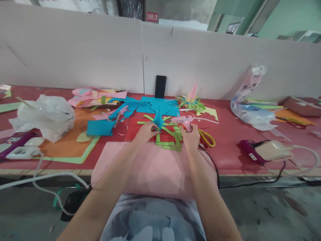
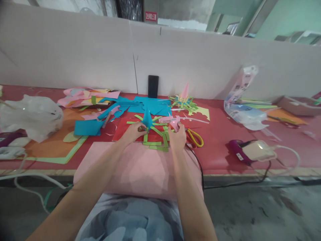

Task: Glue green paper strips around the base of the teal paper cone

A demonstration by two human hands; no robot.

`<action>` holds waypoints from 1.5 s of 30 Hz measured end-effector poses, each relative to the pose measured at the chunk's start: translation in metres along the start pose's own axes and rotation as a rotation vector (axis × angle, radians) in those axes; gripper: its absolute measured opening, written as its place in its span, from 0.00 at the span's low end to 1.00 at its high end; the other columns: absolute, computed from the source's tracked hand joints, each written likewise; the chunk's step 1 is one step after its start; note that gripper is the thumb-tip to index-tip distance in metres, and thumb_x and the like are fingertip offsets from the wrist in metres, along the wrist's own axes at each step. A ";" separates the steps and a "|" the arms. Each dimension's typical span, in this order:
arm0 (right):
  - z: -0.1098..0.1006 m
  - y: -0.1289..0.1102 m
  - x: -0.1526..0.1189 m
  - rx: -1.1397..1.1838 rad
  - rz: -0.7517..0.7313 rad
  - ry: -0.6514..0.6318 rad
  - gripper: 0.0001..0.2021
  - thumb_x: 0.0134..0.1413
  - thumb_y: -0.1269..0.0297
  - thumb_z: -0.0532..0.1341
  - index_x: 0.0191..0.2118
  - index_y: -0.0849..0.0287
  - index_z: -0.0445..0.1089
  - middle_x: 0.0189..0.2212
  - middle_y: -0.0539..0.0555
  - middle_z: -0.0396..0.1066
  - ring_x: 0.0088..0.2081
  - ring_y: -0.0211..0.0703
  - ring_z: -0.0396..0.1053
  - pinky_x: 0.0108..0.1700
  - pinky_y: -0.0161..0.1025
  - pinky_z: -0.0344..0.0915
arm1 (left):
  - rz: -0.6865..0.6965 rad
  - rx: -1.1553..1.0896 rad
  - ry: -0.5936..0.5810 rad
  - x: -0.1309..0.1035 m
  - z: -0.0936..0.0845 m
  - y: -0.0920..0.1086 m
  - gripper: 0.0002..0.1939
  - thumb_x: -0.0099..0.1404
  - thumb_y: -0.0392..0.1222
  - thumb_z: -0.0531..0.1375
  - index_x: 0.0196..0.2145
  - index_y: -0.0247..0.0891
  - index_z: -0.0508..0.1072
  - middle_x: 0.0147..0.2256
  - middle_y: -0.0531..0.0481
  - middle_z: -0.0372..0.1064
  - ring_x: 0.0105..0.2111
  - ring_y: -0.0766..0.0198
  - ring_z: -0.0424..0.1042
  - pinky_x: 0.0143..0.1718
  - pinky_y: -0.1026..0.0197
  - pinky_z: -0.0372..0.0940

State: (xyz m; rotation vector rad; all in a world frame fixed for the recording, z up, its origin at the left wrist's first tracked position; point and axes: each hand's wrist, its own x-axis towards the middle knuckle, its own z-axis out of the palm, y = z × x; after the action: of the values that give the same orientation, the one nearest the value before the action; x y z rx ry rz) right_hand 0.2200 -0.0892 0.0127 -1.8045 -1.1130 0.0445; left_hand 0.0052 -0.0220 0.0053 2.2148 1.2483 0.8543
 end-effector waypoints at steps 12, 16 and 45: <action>-0.003 -0.005 -0.002 -0.005 0.053 -0.053 0.23 0.46 0.51 0.59 0.48 0.58 0.64 0.44 0.59 0.70 0.42 0.47 0.68 0.44 0.41 0.62 | -0.038 -0.134 -0.092 -0.008 -0.003 -0.003 0.19 0.49 0.50 0.67 0.36 0.38 0.71 0.37 0.47 0.68 0.35 0.61 0.65 0.35 0.61 0.61; -0.002 -0.004 -0.002 0.007 0.051 -0.059 0.24 0.45 0.51 0.59 0.48 0.58 0.64 0.45 0.58 0.70 0.43 0.48 0.68 0.44 0.41 0.62 | 0.000 -0.085 -0.092 -0.008 -0.003 -0.002 0.16 0.48 0.45 0.67 0.33 0.38 0.70 0.36 0.48 0.67 0.35 0.62 0.65 0.35 0.61 0.60; -0.003 -0.005 -0.002 -0.022 0.068 -0.078 0.24 0.45 0.52 0.60 0.48 0.57 0.64 0.46 0.58 0.70 0.43 0.49 0.68 0.44 0.42 0.61 | -0.028 0.035 -0.099 0.002 0.002 -0.006 0.18 0.51 0.46 0.66 0.40 0.39 0.74 0.34 0.49 0.68 0.32 0.63 0.65 0.32 0.62 0.60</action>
State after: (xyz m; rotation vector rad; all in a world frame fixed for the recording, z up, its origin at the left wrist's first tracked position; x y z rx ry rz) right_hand 0.2169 -0.0921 0.0172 -1.8733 -1.1104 0.1447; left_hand 0.0035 -0.0177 0.0000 2.2324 1.2532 0.7080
